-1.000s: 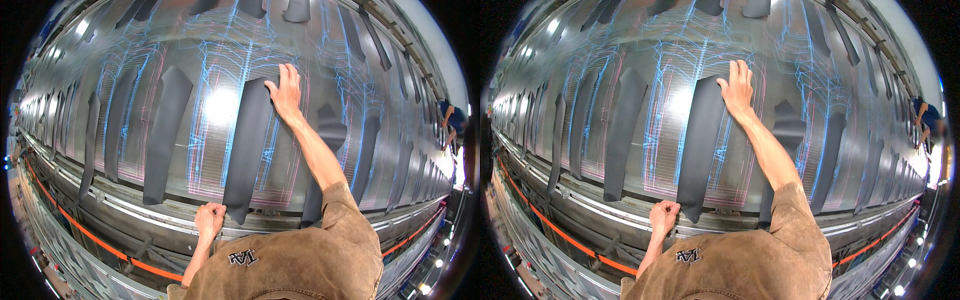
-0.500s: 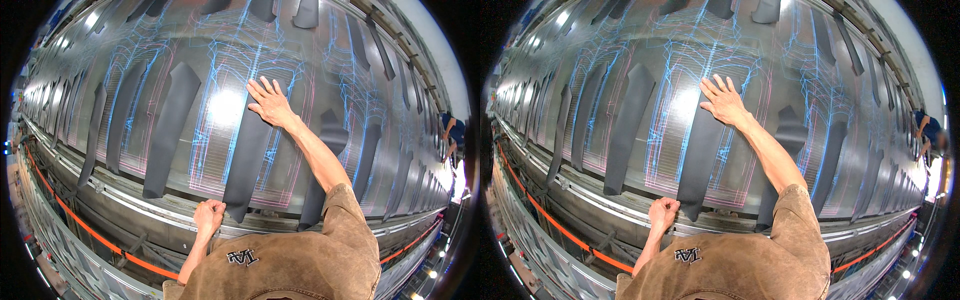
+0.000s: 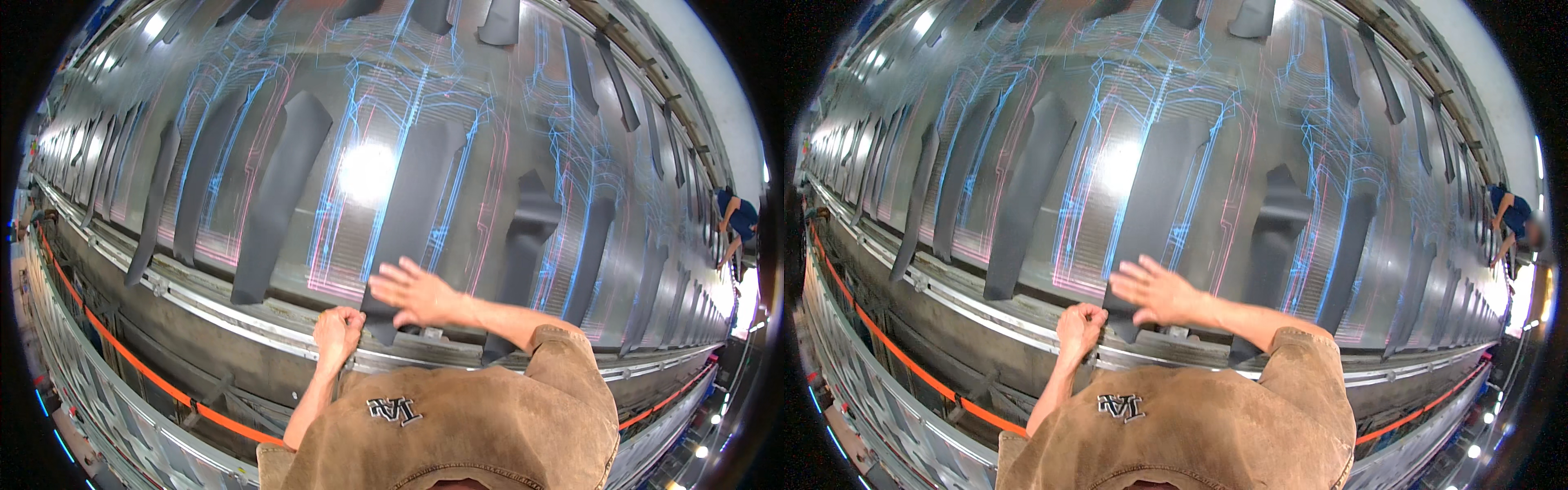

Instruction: The person places and smooths black rectangular material pieces onto a large curved metallic surface marked with blue and pink grid lines. They align the pieces with the markings and press them down with their hands to ensure adhesion.

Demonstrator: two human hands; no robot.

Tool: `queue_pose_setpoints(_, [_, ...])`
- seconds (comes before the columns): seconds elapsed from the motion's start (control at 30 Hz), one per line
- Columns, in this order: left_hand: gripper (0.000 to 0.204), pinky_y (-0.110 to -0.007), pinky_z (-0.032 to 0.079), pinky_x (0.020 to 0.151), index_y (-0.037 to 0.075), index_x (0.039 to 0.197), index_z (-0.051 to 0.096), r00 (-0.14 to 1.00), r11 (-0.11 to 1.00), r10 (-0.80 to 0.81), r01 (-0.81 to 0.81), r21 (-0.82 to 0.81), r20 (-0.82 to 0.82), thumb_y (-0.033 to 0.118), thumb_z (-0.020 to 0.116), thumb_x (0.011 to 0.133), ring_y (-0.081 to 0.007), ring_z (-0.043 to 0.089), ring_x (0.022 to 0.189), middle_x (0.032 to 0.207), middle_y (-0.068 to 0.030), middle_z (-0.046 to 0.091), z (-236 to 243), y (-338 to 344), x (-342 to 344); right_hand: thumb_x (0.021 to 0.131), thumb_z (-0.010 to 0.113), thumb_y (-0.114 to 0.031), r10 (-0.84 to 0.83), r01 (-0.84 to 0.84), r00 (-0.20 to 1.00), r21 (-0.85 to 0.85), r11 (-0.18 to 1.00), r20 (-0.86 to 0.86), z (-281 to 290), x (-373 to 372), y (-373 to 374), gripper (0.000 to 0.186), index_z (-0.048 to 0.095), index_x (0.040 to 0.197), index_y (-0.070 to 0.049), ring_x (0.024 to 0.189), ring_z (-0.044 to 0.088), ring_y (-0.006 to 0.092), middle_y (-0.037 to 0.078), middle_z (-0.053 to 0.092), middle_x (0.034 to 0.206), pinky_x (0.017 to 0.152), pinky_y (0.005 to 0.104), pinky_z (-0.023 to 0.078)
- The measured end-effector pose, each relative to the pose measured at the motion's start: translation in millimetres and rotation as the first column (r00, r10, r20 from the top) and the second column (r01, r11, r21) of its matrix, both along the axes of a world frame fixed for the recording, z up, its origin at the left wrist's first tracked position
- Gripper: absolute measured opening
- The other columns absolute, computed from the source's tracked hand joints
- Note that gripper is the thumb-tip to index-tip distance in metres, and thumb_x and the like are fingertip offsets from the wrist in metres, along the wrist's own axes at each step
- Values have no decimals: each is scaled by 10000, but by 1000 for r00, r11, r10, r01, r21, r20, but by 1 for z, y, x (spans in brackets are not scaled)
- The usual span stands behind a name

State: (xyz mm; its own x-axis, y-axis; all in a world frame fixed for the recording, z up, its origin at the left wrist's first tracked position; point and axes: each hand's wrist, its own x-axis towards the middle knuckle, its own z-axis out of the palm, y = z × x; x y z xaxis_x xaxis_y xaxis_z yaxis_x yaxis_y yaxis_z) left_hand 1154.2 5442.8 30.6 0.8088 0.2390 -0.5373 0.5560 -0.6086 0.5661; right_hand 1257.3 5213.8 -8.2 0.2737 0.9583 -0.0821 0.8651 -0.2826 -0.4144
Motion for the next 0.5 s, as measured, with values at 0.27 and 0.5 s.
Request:
queue_pose_setpoints(0.27, [246, -412, 528, 712, 61, 887, 777, 997, 998, -22, 18, 57, 71, 298, 738, 833, -297, 716, 767, 784, -120, 736, -2, 2, -6, 982, 541, -465, -470, 507, 825, -43, 861, 315, 10, 79, 0, 706, 343, 1549, -94, 1511, 198, 382, 104, 272, 1640, 1220, 576, 195])
queue_pose_setpoints(0.5, [208, -460, 531, 718, 46, 835, 752, 995, 999, -20, 15, 52, 97, 252, 732, 823, -368, 699, 786, 778, -173, 713, -5, -3, -5, 954, 509, -560, -58, 62, 996, 67, 996, -68, 2, -74, -4, 754, 410, 1517, -68, 1533, 153, 356, 95, 272, 1638, 1241, 556, 140])
